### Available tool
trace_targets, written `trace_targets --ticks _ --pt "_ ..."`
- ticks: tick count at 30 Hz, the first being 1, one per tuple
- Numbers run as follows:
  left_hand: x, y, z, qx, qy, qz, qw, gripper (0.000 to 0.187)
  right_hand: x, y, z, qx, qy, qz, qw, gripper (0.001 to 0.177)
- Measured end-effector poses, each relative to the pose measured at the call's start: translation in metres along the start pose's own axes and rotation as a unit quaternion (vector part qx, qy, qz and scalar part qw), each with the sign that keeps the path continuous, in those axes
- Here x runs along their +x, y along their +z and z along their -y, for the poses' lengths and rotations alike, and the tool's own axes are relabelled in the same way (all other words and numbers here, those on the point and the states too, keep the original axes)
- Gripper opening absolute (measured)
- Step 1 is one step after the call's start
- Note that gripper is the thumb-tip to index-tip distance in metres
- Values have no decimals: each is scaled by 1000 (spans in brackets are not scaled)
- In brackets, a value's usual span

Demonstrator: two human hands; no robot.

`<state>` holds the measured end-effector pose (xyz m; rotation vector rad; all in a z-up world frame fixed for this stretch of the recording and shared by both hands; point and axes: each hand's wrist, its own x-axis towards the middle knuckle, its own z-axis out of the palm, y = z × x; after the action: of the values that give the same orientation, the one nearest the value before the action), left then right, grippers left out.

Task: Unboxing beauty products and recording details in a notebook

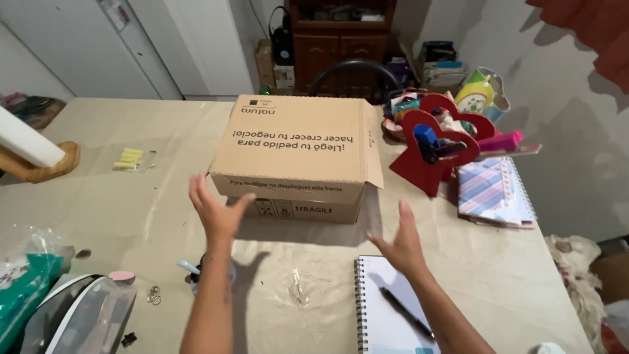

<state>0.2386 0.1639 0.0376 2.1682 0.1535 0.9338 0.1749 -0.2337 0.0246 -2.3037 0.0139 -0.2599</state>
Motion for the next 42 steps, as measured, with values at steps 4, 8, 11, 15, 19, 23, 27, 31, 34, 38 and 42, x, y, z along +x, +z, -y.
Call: trace_targets --ticks 4,8,11,15,19,23,27,31,34,38,42 --pt "68 -9 5 -46 -230 180 955 140 70 6 63 88 45 24 995 132" --pt "73 7 28 -7 -258 207 944 130 89 33 74 88 87 45 991 134" --pt "69 13 37 18 -245 188 951 119 90 40 82 89 93 1 992 118" --pt "56 15 26 28 -194 133 972 95 95 44 61 88 101 -31 991 91" --pt "26 22 32 26 -151 70 986 80 112 53 13 87 47 -35 994 69" --pt "-7 -2 -10 21 -160 97 982 86 111 23 27 216 -1 -13 976 78" --pt "-16 -17 -19 -14 -157 78 984 86 101 25 21 249 -12 5 968 79" --pt "-23 -28 15 21 -32 91 995 89 75 30 3 134 81 30 987 80" --pt "-24 -25 31 50 -27 82 995 90 63 28 19 88 144 12 986 81" --pt "-22 -28 22 55 -59 105 991 92 71 17 16 29 117 23 992 82" --pt "-23 -34 11 22 -121 132 984 97 77 -7 37 204 185 40 960 80"
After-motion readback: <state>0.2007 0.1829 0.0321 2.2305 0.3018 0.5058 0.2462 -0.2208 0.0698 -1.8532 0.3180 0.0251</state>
